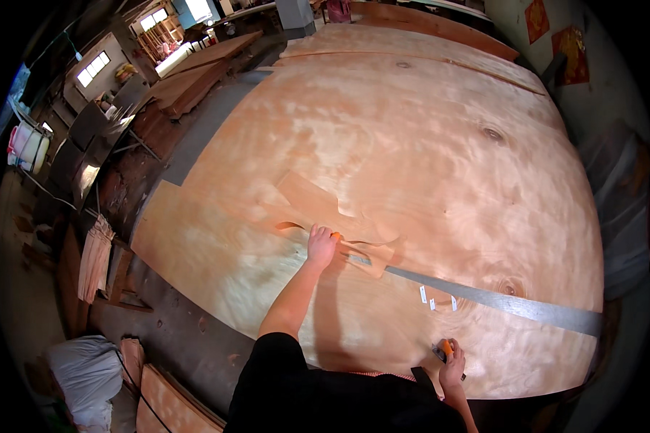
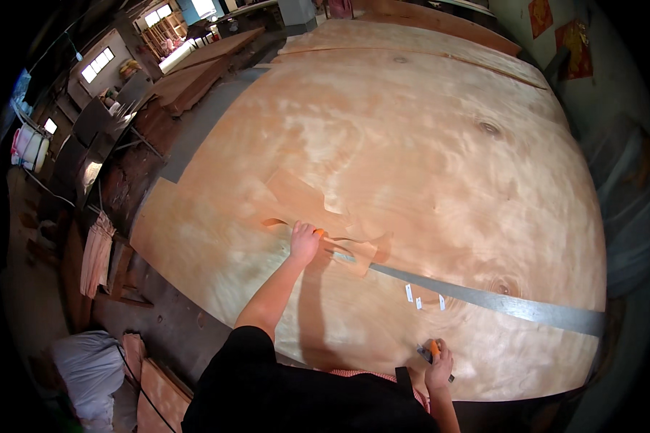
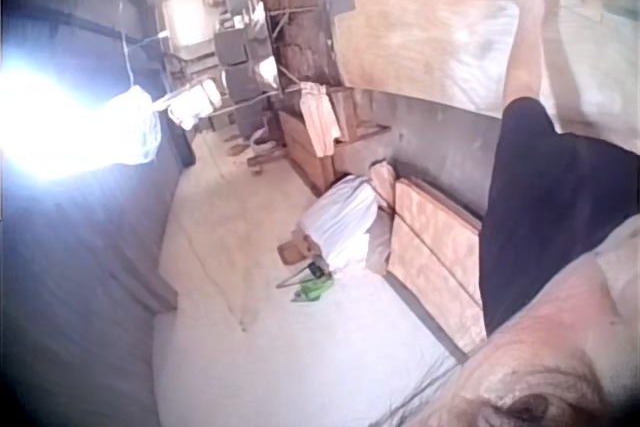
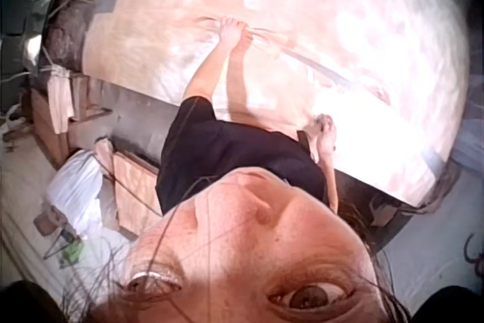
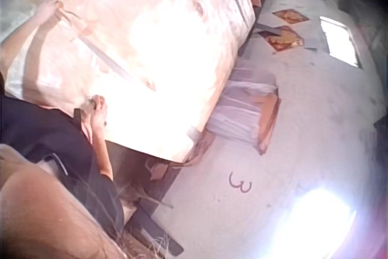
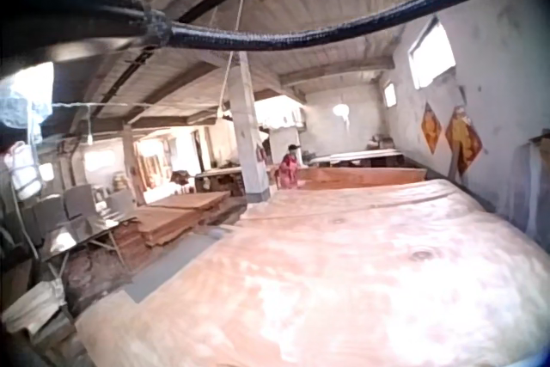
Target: The person uses a utility knife and a metal ruler to cut straight lines on a large sheet of plywood. They then use a long flexible ruler to cut curved lines, separating the sheet into smaller pieces.
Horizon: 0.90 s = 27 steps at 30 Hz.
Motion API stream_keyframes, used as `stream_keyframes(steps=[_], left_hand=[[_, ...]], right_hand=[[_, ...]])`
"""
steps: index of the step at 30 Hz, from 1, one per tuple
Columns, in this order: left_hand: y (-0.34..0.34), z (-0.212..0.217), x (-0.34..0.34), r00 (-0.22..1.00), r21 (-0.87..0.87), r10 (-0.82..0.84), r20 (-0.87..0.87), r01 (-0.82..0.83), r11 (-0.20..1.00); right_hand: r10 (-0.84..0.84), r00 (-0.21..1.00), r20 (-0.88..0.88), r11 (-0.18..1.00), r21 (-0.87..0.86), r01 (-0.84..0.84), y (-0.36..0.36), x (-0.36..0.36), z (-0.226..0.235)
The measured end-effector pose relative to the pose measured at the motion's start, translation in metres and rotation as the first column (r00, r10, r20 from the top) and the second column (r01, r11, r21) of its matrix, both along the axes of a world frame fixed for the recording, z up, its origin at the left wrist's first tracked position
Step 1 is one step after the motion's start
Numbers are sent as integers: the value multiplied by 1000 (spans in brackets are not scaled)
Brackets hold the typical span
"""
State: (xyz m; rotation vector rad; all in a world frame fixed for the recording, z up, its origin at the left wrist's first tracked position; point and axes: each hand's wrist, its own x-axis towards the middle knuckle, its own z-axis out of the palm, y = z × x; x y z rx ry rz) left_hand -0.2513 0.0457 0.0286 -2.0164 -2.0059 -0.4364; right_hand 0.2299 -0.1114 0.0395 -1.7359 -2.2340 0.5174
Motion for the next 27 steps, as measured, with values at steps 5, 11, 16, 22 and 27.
stream_keyframes(steps=[5,11,16,22,27], left_hand=[[-31,49,27,987,161,-97,127,76,984],[-132,99,65,980,254,-132,152,90,963],[-228,115,95,990,236,9,141,-42,971],[-360,139,141,960,103,268,84,-276,956],[-459,144,160,894,31,442,77,-445,895]], right_hand=[[-64,998,20,997,31,64,-11,-4,5],[52,992,113,994,95,-62,-9,15,-22],[149,984,99,970,176,-165,-9,32,-31],[224,969,105,945,219,-243,-10,43,-36],[233,972,-14,947,229,-224,-15,43,-38]])
